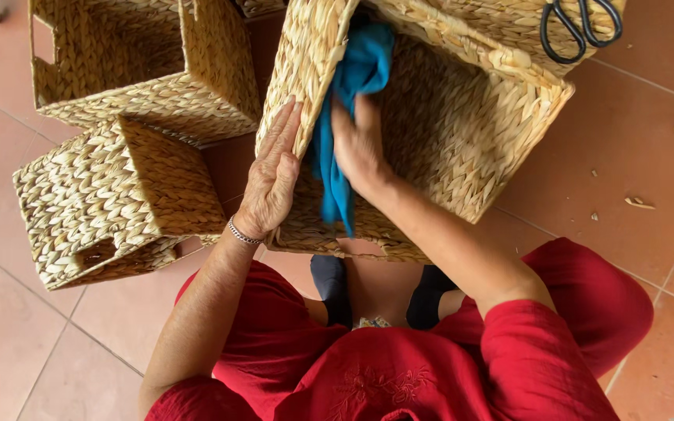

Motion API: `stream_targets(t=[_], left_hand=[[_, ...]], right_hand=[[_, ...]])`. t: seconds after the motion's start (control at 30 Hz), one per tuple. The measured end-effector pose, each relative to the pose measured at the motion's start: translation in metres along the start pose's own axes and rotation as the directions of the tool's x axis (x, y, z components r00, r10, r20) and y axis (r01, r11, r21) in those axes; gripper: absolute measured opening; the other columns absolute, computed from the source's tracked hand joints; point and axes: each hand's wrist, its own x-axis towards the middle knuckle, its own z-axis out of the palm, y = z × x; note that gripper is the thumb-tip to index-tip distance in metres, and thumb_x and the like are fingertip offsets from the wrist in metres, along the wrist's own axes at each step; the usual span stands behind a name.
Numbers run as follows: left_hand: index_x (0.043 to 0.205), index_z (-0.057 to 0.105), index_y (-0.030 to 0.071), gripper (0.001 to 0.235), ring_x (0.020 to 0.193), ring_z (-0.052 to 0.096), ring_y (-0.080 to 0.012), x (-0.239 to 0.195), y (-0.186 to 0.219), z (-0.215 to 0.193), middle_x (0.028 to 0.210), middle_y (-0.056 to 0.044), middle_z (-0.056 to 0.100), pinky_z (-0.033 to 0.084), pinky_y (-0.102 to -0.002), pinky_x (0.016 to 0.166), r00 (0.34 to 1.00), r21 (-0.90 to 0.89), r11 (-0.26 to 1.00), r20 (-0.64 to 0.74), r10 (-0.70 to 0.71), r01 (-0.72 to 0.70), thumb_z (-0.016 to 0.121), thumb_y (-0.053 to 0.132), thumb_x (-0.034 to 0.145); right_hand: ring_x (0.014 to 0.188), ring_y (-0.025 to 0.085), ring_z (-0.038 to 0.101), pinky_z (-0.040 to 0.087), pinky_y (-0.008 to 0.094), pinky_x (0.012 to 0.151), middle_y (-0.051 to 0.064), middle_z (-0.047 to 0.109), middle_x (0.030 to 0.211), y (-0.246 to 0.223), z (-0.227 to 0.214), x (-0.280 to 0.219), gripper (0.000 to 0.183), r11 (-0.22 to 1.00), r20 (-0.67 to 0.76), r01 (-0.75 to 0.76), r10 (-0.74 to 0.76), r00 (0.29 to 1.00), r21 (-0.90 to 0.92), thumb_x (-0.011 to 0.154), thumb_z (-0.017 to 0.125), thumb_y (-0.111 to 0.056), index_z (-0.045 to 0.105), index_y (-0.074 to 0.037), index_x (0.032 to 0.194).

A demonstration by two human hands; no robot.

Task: The person wipes the exterior and interior of woven baskets with a blue cloth and trims loose strands using scissors. The person handles several baskets one at a time, rotating them to clean all sides and the inside.

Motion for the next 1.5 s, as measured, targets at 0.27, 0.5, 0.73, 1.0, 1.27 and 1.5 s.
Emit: stream_targets(t=[0.27, 0.5, 0.73, 1.0, 1.27, 1.5], left_hand=[[0.164, 0.032, 0.01, 0.067, 0.164, 0.024, -0.0328, 0.003, -0.005, -0.005, 0.172, -0.018, 0.03, 0.019, -0.042, 0.134, 0.999, -0.005, 0.999, -0.017, 0.045, -0.045, 0.047, 0.048, 0.111], [0.165, 0.03, 0.009, 0.072, 0.164, 0.023, -0.033, -0.003, -0.003, -0.001, 0.173, -0.019, 0.027, 0.02, -0.042, 0.134, 1.0, -0.007, 1.0, -0.013, 0.002, -0.002, 0.067, 0.029, 0.106], [0.164, 0.032, 0.009, 0.069, 0.164, 0.024, -0.0322, -0.013, -0.015, -0.009, 0.173, -0.018, 0.028, 0.02, -0.041, 0.133, 1.0, 0.013, 1.0, -0.007, 0.025, -0.025, 0.065, 0.03, 0.107], [0.156, 0.041, 0.004, 0.06, 0.157, 0.038, -0.0332, -0.012, -0.014, -0.022, 0.165, -0.018, 0.041, 0.028, -0.042, 0.13, 0.997, -0.043, 0.998, -0.062, -0.041, 0.038, 0.064, 0.03, 0.107], [0.131, 0.054, 0.001, 0.039, 0.109, 0.073, -0.0259, 0.009, 0.023, -0.025, 0.124, -0.016, 0.069, 0.059, -0.036, 0.092, 0.898, 0.138, 0.99, -0.439, 0.035, 0.029, 0.074, 0.014, 0.1], [0.129, 0.059, 0.002, 0.032, 0.088, 0.076, -0.0216, 0.002, 0.02, -0.031, 0.104, -0.014, 0.074, 0.061, -0.031, 0.073, 0.873, 0.215, 0.974, -0.487, 0.04, 0.076, 0.073, 0.008, 0.101]], right_hand=[[0.082, 0.036, 0.07, 0.055, 0.047, 0.078, 0.02, 0.074, 0.09, 0.03, 0.002, -0.08, 0.022, 0.691, 0.604, 0.22, 0.379, 0.701, -0.688, 0.09, 0.065, -0.025, 0.072, -0.005, 0.092], [0.082, 0.029, 0.071, 0.062, 0.048, 0.074, 0.017, 0.073, 0.094, 0.022, -0.052, 0.027, 0.04, 0.875, 0.004, -0.478, 0.479, 0.878, 0.074, 0.098, 0.054, -0.037, 0.066, -0.002, 0.116], [0.078, 0.025, 0.054, 0.044, 0.043, 0.063, 0.019, 0.053, 0.082, 0.04, -0.017, 0.025, 0.035, 0.954, 0.113, 0.035, -0.001, 0.994, -0.298, 0.108, 0.058, -0.03, 0.056, -0.001, 0.088], [0.064, 0.032, 0.071, 0.056, 0.044, 0.065, 0.019, 0.07, 0.07, 0.025, 0.004, -0.085, 0.028, 0.723, 0.585, 0.145, 0.406, 0.702, -0.675, 0.091, 0.068, -0.023, 0.067, -0.002, 0.074], [0.075, 0.039, 0.071, 0.058, 0.051, 0.069, 0.02, 0.073, 0.09, 0.056, 0.022, -0.135, 0.026, 0.769, 0.648, 0.367, 0.081, 0.757, -0.524, 0.088, 0.07, -0.027, 0.069, -0.003, 0.098], [0.076, 0.038, 0.072, 0.06, 0.048, 0.067, 0.019, 0.073, 0.093, 0.074, 0.013, -0.149, 0.037, 0.775, 0.664, 0.337, 0.138, 0.735, -0.534, 0.087, 0.072, -0.021, 0.062, -0.003, 0.118]])
